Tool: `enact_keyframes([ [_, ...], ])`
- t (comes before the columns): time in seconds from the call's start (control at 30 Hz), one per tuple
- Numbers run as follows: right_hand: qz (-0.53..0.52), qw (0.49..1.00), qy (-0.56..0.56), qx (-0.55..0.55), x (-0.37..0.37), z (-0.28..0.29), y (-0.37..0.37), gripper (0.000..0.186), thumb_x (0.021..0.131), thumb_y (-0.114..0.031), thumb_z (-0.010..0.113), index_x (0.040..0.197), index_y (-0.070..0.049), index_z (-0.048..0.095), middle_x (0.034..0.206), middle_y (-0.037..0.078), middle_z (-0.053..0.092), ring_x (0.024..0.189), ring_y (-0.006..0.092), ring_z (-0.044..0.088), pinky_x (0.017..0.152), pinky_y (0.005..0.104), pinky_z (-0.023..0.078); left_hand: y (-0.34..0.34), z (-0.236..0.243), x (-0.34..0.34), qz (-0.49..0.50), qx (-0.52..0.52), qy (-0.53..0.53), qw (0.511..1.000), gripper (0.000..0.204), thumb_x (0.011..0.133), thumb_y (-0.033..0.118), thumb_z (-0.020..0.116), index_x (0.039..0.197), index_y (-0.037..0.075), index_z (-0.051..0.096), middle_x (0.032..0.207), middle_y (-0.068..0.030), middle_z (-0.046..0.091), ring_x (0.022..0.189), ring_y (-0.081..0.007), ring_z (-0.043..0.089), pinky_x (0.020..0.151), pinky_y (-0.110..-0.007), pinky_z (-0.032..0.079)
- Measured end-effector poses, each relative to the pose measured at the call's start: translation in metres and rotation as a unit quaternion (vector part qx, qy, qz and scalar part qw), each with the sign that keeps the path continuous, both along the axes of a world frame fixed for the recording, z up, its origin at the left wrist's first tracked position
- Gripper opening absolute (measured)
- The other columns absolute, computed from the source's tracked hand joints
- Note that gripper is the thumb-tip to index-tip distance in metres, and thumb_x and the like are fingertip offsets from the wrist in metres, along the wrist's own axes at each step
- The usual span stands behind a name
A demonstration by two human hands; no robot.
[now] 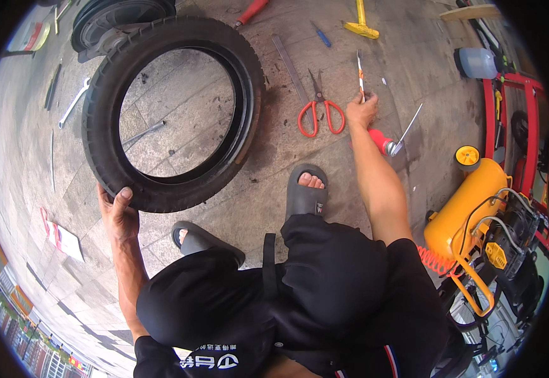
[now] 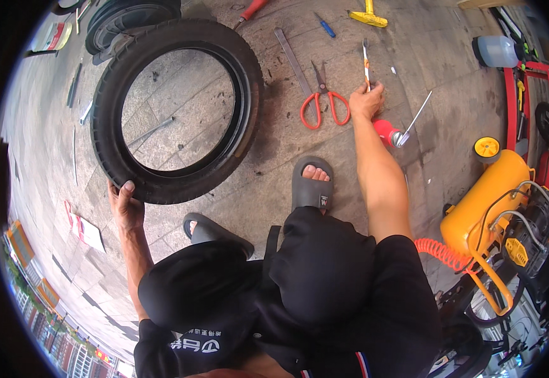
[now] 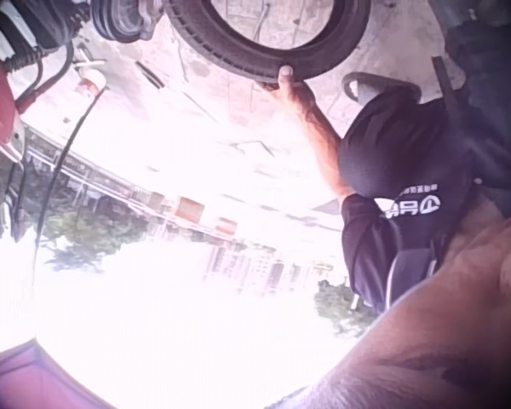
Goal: The person applies sealant to the inner rim of a tire using a brush, then wipes a metal rim with a cloth. The person uses a pneumatic tool to work on the rim.
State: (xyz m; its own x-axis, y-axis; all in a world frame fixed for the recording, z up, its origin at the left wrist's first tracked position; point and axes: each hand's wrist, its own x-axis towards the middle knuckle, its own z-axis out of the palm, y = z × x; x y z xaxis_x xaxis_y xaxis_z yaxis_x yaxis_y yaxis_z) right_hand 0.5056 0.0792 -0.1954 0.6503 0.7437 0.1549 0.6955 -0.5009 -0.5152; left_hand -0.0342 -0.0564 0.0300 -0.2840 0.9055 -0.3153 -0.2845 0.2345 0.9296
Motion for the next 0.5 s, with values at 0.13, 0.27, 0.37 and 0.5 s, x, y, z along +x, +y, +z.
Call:
enact_keyframes([
  [0.13, 0.077, 0.991, -0.096, 0.059, -0.015, 0.016, -0.003, 0.043, 0.085, -0.021, 0.068, 0.119, 0.000, 0.052, 0.110, 0.021, 0.063, 0.103, 0.0379, 0.059, 0.089, 0.0465, 0.047, -0.003, 0.053, -0.022, -0.006, 0.020, 0.065, 0.998, 0.064, 0.082, 0.007, 0.072, 0.139, 0.000, 0.042, 0.127, -0.0122, 0.060, 0.113, -0.0239, 0.060, 0.102, -0.038, 0.046],
  [0.27, 0.237, 0.969, 0.047, -0.047, -0.043, 0.032, -0.033, 0.049, 0.082, -0.025, 0.072, 0.122, -0.002, 0.054, 0.113, 0.021, 0.061, 0.108, 0.0380, 0.057, 0.092, 0.0464, 0.046, -0.013, 0.059, -0.023, 0.053, -0.009, 0.111, 0.992, 0.070, 0.077, 0.007, 0.077, 0.137, -0.001, 0.043, 0.123, -0.0135, 0.060, 0.114, -0.0240, 0.059, 0.103, -0.036, 0.043],
  [0.37, 0.303, 0.946, -0.003, -0.117, -0.061, 0.036, -0.055, 0.063, 0.076, -0.027, 0.080, 0.126, -0.002, 0.052, 0.118, 0.023, 0.060, 0.113, 0.0389, 0.056, 0.096, 0.0451, 0.046, -0.019, 0.048, -0.013, 0.081, -0.003, 0.149, 0.986, 0.067, 0.076, 0.003, 0.076, 0.135, -0.001, 0.043, 0.120, -0.0134, 0.061, 0.110, -0.0232, 0.060, 0.100, -0.035, 0.044],
  [0.5, 0.238, 0.955, 0.056, -0.165, -0.061, 0.032, -0.055, 0.067, 0.076, -0.023, 0.077, 0.131, 0.002, 0.048, 0.119, 0.029, 0.060, 0.110, 0.0450, 0.058, 0.095, 0.0483, 0.046, -0.023, 0.044, -0.004, 0.088, -0.002, 0.149, 0.985, 0.072, 0.075, 0.003, 0.080, 0.136, 0.000, 0.042, 0.122, -0.0121, 0.061, 0.111, -0.0220, 0.060, 0.100, -0.037, 0.045],
])
